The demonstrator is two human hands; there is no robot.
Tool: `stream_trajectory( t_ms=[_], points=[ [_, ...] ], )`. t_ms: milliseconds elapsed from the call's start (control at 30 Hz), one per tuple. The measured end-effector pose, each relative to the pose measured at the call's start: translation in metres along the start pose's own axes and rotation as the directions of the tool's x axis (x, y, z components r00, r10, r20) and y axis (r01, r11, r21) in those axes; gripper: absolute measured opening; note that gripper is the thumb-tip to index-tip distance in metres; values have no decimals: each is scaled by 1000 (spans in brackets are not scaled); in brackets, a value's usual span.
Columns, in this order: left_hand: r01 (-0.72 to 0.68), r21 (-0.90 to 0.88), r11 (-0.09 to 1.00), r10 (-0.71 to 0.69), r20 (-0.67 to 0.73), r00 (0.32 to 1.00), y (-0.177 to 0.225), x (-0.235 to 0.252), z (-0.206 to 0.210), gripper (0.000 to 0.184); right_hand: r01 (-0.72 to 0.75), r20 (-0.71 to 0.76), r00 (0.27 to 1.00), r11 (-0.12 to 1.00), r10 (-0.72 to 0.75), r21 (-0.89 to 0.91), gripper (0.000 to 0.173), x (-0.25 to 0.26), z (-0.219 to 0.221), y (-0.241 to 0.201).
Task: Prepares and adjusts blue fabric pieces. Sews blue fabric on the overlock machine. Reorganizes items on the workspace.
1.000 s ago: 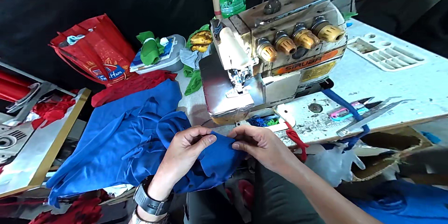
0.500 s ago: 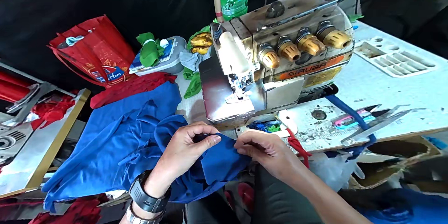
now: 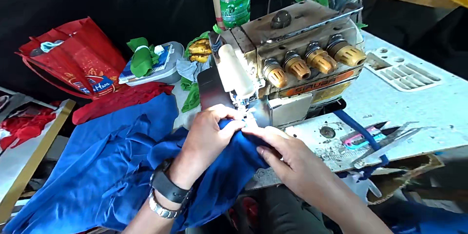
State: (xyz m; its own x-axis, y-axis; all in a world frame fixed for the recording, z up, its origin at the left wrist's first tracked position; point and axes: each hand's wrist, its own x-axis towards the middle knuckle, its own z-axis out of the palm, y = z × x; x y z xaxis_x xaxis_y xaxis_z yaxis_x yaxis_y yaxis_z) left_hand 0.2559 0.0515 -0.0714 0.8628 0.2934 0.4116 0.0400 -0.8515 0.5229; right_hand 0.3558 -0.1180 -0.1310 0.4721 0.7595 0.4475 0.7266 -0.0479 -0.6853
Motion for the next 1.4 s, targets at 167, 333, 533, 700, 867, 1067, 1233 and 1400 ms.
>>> stream_trajectory(
  t_ms=[167, 333, 533, 700, 867, 1067, 1233, 1400],
  points=[
    [-26, 74, 997, 43, -230, 972, -17, -8, 24, 13, -52, 78, 995, 998, 54, -37, 44, 1, -1, 4],
    [58, 278, 959, 59, -396, 917, 1, -38, 24, 25, -150, 127, 982, 987, 143, 52, 48, 3, 0, 3],
    [6, 273, 962, 75, -286, 955, 7, -56, 59, 43, -215, 178, 969, 937, 170, 276, 38, 1, -6, 3],
    [-90, 185, 979, 131, -225, 965, -12, -34, 39, 28, -236, 36, 965, 794, 261, 560, 35, 4, 3, -2],
    [-74, 110, 991, 96, -212, 973, -17, -14, 28, 25, -207, -59, 956, 800, 289, 564, 40, 11, 9, -8],
    [-113, 131, 985, 139, -213, 967, -20, -8, 23, 23, -161, -123, 950, 785, 289, 599, 46, 8, 19, -2],
    [-136, 165, 977, 167, -195, 966, -20, -8, 22, 26, -259, -15, 945, 779, 326, 571, 38, 6, 2, 3],
    [-144, 153, 978, 170, -180, 969, -17, -7, 21, 23, -279, -10, 934, 747, 356, 604, 55, 5, 6, 0]
  ],
)
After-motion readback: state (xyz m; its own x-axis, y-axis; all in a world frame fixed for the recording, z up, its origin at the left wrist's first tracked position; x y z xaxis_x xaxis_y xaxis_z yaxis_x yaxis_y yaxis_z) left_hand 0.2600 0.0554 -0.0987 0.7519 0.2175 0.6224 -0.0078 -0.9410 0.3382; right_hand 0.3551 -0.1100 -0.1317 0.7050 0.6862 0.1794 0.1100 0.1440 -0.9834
